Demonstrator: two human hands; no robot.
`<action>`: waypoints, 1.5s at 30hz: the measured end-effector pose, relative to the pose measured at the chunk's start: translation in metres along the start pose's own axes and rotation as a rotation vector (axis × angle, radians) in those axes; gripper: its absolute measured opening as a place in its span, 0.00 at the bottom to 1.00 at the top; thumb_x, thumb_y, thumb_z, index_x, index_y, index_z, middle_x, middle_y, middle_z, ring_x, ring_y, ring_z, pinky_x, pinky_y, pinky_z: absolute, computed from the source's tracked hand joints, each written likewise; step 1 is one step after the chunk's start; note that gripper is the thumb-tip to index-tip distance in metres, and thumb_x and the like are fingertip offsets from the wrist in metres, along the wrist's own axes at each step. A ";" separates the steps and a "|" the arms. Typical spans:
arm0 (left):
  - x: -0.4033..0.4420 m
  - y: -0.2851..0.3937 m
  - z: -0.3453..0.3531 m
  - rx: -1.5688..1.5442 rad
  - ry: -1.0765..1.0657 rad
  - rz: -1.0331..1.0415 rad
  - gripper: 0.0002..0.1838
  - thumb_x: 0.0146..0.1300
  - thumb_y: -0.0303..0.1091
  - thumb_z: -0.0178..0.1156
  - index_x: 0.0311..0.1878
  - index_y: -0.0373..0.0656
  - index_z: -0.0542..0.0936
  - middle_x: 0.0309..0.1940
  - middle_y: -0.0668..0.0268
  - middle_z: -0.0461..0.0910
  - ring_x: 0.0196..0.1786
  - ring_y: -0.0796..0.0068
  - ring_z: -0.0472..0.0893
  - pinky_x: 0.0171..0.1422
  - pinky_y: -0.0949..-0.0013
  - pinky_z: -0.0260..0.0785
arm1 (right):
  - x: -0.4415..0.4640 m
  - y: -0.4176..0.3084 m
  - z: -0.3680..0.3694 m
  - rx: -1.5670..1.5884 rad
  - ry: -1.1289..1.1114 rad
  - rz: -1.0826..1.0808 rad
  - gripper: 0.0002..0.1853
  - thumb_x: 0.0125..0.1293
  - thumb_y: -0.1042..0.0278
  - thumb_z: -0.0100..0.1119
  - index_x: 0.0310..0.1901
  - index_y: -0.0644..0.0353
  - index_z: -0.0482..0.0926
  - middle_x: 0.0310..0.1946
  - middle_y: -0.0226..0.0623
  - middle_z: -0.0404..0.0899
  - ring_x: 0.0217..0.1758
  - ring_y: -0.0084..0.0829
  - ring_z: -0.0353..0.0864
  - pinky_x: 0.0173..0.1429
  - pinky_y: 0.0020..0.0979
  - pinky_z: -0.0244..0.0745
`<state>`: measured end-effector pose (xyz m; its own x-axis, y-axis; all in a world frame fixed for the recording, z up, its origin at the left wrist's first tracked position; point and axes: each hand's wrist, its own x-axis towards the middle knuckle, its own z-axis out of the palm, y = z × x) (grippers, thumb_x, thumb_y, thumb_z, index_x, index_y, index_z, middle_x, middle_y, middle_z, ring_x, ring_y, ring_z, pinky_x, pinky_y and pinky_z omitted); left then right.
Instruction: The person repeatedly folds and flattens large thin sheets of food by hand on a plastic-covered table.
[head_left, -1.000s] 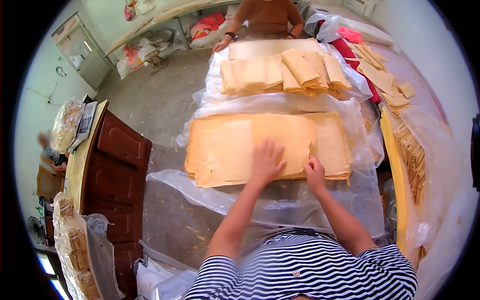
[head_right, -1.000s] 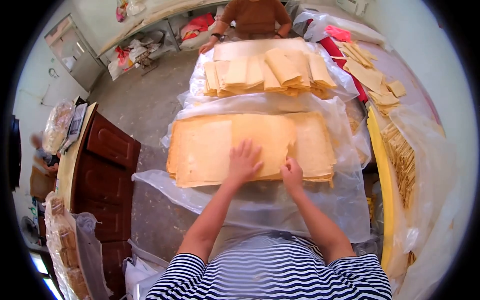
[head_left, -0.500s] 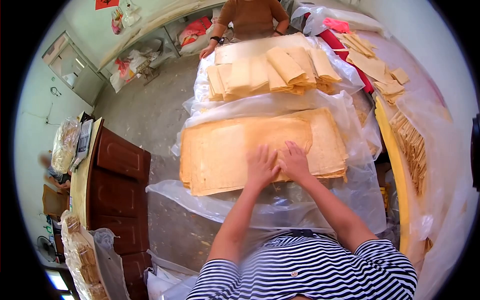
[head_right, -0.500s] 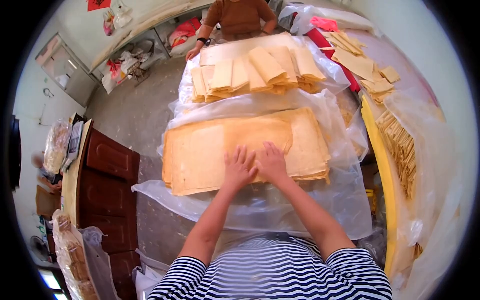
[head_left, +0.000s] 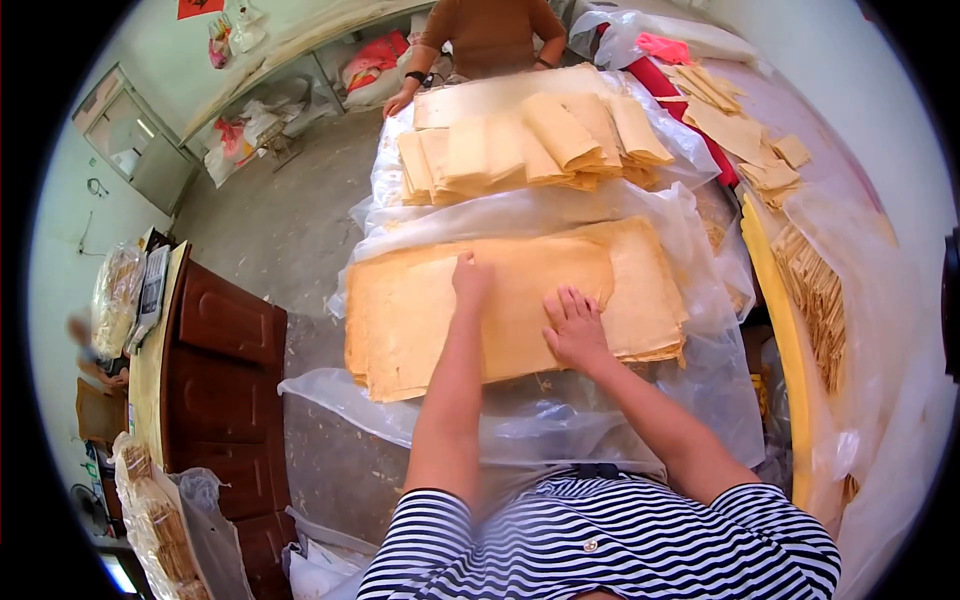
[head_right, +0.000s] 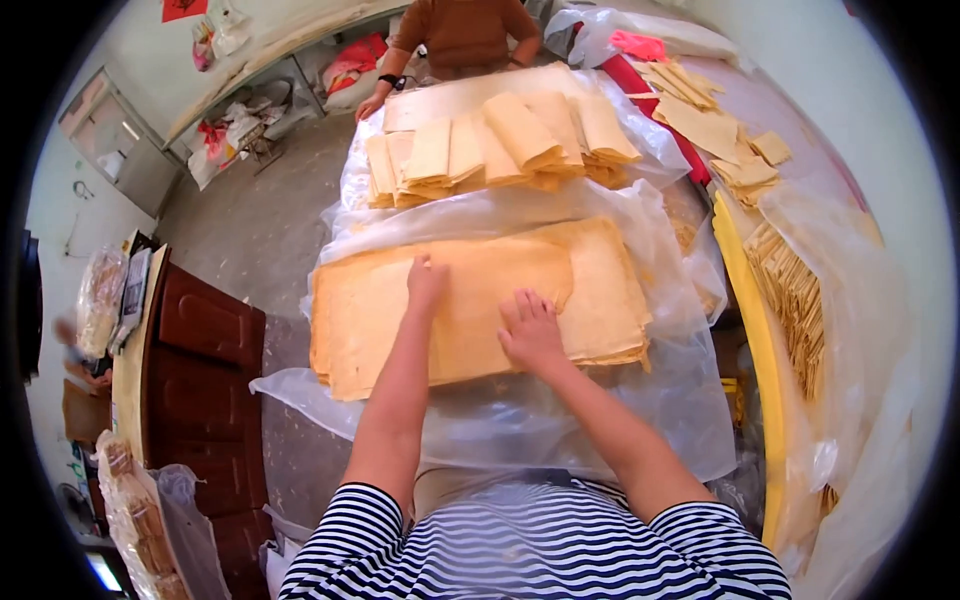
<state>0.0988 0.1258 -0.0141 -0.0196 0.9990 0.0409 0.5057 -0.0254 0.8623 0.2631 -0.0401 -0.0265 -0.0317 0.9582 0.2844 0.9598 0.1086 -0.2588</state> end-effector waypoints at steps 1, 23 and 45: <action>0.002 0.002 -0.005 -0.173 -0.183 -0.220 0.16 0.60 0.32 0.55 0.49 0.35 0.76 0.50 0.51 0.77 0.50 0.61 0.78 0.51 0.62 0.72 | 0.000 0.000 0.000 0.014 0.003 -0.009 0.28 0.60 0.52 0.51 0.61 0.52 0.64 0.66 0.49 0.57 0.71 0.45 0.51 0.71 0.50 0.44; -0.122 0.007 -0.030 -1.010 -0.783 -0.470 0.21 0.69 0.42 0.45 0.57 0.39 0.73 0.56 0.63 0.74 0.62 0.64 0.69 0.64 0.59 0.63 | -0.034 -0.030 -0.009 0.336 0.196 -0.125 0.26 0.59 0.54 0.56 0.55 0.59 0.71 0.51 0.50 0.72 0.57 0.49 0.69 0.63 0.45 0.60; -0.129 -0.005 0.001 0.489 -0.252 0.614 0.21 0.49 0.33 0.60 0.50 0.50 0.74 0.58 0.59 0.68 0.63 0.55 0.65 0.62 0.54 0.63 | -0.019 0.206 -0.254 1.255 0.906 0.552 0.19 0.67 0.66 0.54 0.56 0.67 0.71 0.53 0.35 0.75 0.52 0.29 0.76 0.55 0.30 0.72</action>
<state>0.0999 -0.0029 -0.0242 0.5471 0.7927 0.2690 0.6831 -0.6085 0.4039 0.5323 -0.1032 0.1497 0.8143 0.5422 0.2073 -0.0281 0.3934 -0.9189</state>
